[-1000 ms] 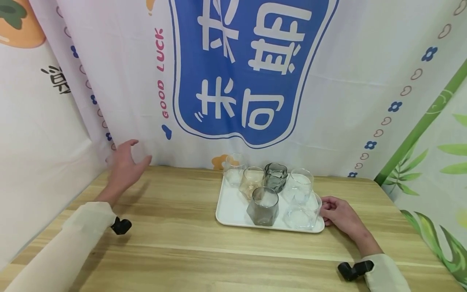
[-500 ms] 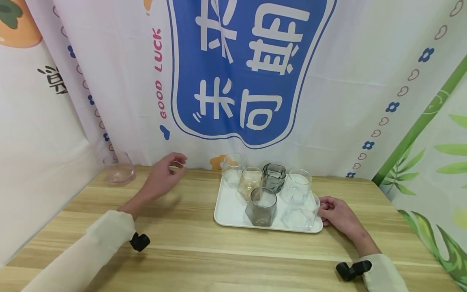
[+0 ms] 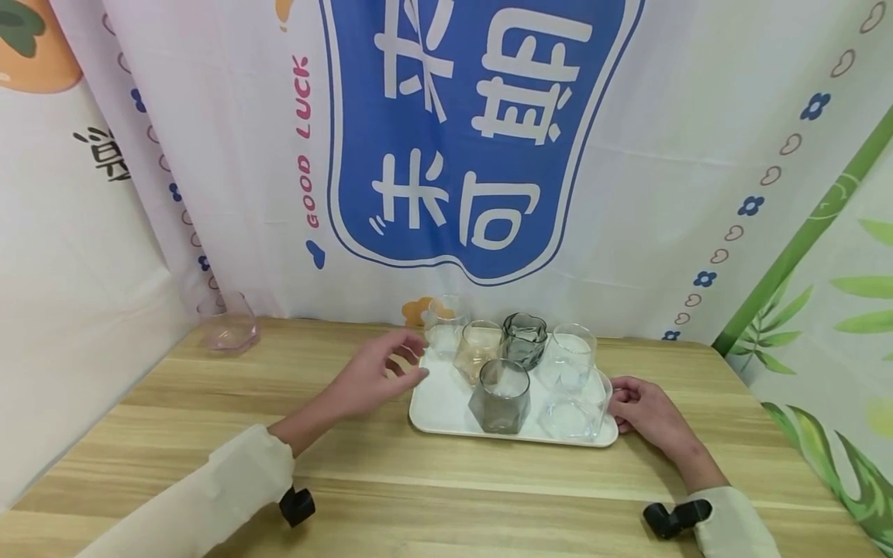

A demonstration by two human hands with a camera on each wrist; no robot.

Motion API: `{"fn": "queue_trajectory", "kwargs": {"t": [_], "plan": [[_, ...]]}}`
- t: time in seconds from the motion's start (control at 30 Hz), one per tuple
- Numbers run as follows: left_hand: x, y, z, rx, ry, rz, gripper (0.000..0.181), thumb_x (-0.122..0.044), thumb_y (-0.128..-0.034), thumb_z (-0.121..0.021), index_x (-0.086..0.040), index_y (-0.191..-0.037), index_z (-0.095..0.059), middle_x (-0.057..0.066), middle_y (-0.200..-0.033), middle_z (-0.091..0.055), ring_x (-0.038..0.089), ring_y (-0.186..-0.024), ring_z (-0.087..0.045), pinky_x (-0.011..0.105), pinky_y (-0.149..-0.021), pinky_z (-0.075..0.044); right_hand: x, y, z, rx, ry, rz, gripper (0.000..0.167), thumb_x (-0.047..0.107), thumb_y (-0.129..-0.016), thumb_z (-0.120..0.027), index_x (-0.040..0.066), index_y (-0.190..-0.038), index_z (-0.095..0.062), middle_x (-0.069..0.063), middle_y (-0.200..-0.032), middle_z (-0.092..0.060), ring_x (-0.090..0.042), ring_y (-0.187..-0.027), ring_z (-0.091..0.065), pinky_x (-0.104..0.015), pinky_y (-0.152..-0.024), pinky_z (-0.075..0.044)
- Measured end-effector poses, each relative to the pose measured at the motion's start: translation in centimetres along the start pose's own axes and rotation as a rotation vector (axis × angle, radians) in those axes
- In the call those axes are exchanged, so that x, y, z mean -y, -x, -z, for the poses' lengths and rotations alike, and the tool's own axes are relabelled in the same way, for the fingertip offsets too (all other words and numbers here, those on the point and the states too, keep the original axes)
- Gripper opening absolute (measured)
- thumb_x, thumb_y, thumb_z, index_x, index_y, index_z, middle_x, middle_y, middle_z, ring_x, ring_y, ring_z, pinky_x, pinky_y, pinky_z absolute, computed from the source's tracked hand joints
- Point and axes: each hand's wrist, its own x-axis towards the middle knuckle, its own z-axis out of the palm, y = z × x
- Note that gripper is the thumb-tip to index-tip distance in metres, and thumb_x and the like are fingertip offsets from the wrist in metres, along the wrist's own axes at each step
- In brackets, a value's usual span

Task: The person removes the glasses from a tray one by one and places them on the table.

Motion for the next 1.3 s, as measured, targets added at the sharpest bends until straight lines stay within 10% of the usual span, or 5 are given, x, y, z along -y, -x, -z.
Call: {"fn": "queue_trajectory", "kwargs": {"t": [0.6,1.3], "plan": [[-3.5,-1.2,-6.1,0.135,0.135,-0.056,0.06,-0.023,-0.0918,-0.078,-0.003,-0.143,-0.053,0.012,-0.134,-0.057,0.025,-0.112,-0.061,0.04,-0.09,-0.055,-0.1,0.1,-0.2,-0.003,-0.004,-0.007,0.049,0.01,-0.102,-0.063,-0.017,-0.138,-0.045,-0.014,-0.101,-0.067,-0.02,-0.08,-0.064,-0.031,-0.066,-0.059],[-3.8,-2.4,-7.3,0.249,0.008,0.005,0.086,-0.039,-0.0926,-0.077,-0.011,-0.161,-0.034,0.003,-0.161,-0.039,0.022,-0.146,-0.037,0.038,-0.116,-0.033,0.0,0.0,-0.1,-0.004,-0.001,0.004,0.048,0.008,-0.102,-0.062,-0.018,-0.138,-0.045,-0.015,-0.102,-0.067,-0.02,-0.078,-0.064,-0.031,-0.065,-0.059]]}}
